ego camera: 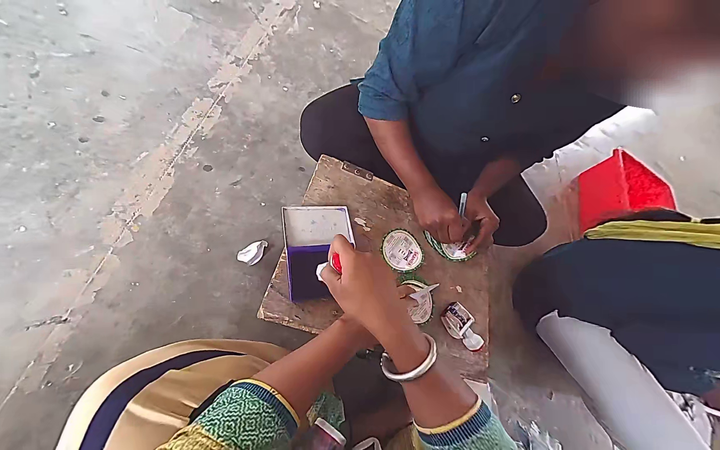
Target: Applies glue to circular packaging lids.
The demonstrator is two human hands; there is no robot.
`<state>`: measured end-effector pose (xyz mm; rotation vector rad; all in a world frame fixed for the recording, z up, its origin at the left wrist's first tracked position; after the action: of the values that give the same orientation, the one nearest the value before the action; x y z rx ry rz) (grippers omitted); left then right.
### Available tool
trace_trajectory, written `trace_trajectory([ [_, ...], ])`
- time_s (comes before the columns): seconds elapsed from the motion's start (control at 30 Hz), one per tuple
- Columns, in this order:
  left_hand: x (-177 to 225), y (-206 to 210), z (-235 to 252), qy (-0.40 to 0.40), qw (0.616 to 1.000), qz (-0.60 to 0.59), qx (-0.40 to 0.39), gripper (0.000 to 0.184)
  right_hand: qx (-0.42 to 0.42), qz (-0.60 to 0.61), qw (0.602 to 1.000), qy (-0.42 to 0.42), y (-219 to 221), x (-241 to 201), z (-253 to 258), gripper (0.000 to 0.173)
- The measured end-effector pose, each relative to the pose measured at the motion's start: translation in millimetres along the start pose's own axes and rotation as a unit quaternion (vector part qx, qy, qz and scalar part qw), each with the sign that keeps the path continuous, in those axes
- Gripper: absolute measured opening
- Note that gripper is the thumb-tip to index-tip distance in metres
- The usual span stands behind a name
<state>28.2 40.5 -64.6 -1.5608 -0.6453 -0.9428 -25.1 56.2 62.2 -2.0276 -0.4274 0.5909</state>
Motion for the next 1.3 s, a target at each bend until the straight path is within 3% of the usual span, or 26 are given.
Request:
trace_trajectory([
  [0.07, 24, -27, -13, -0.025, 0.999, -0.036, 0.015, 0.042, 0.03, 0.052, 0.998, 0.005, -13, 15, -7, 0.019],
  [0.13, 54, -58, -14, -0.043, 0.999, -0.032, -0.005, 0.034, 0.125, 0.149, 0.981, -0.008, -35, 48, -22, 0.02],
  [0.2, 55, -57, -3, -0.018, 0.999, 0.014, -0.027, 0.039, 0.213, 0.22, 0.952, -0.001, -55, 90, -45, 0.018],
  [0.27, 44, -50, 5, 0.005, 0.999, 0.034, 0.001, 0.043, 0.265, 0.248, 0.931, 0.037, -66, 134, -67, 0.017],
  [0.37, 40, -50, 6, 0.01, 0.998, 0.036, 0.04, 0.043, 0.3, 0.234, 0.922, 0.074, -65, 188, -88, 0.015],
  [0.43, 44, -53, 3, -0.002, 0.998, 0.032, 0.058, 0.04, 0.27, 0.219, 0.933, 0.094, -54, 202, -92, 0.018],
  [0.6, 42, -52, 0, -0.033, 0.99, 0.022, 0.138, 0.037, 0.136, 0.179, 0.962, 0.156, -22, 173, -81, 0.027],
  [0.7, 39, -53, 1, -0.074, 0.989, -0.012, 0.128, 0.041, 0.14, 0.153, 0.964, 0.169, -21, 158, -69, 0.025],
  [0.83, 38, -52, 2, -0.06, 0.985, -0.021, 0.161, 0.04, 0.158, 0.129, 0.962, 0.184, -18, 143, -58, 0.027],
  [1.0, 40, -52, 3, -0.054, 0.99, -0.003, 0.132, 0.042, 0.12, 0.083, 0.961, 0.234, -1, 134, -51, 0.031],
  [1.07, 39, -51, 3, -0.039, 0.992, 0.009, 0.123, 0.044, 0.166, 0.13, 0.954, 0.215, -5, 142, -60, 0.031],
  [1.2, 40, -48, 2, 0.029, 0.99, 0.029, 0.135, 0.036, 0.349, 0.205, 0.898, 0.175, -44, 155, -94, 0.026],
  [1.3, 46, -50, 1, 0.029, 0.998, 0.035, 0.035, 0.044, 0.342, 0.221, 0.908, 0.1, -60, 130, -89, 0.023],
])
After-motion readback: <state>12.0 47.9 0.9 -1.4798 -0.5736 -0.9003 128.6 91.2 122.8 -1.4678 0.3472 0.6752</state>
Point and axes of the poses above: each hand's wrist, its own z-axis towards the middle knuckle, its own y-axis out of the palm, x = y × z, the point moved 5 cm from there along z, towards the middle knuckle, and after that the axes turned 7 degrees about y, right-handed, at the moved point
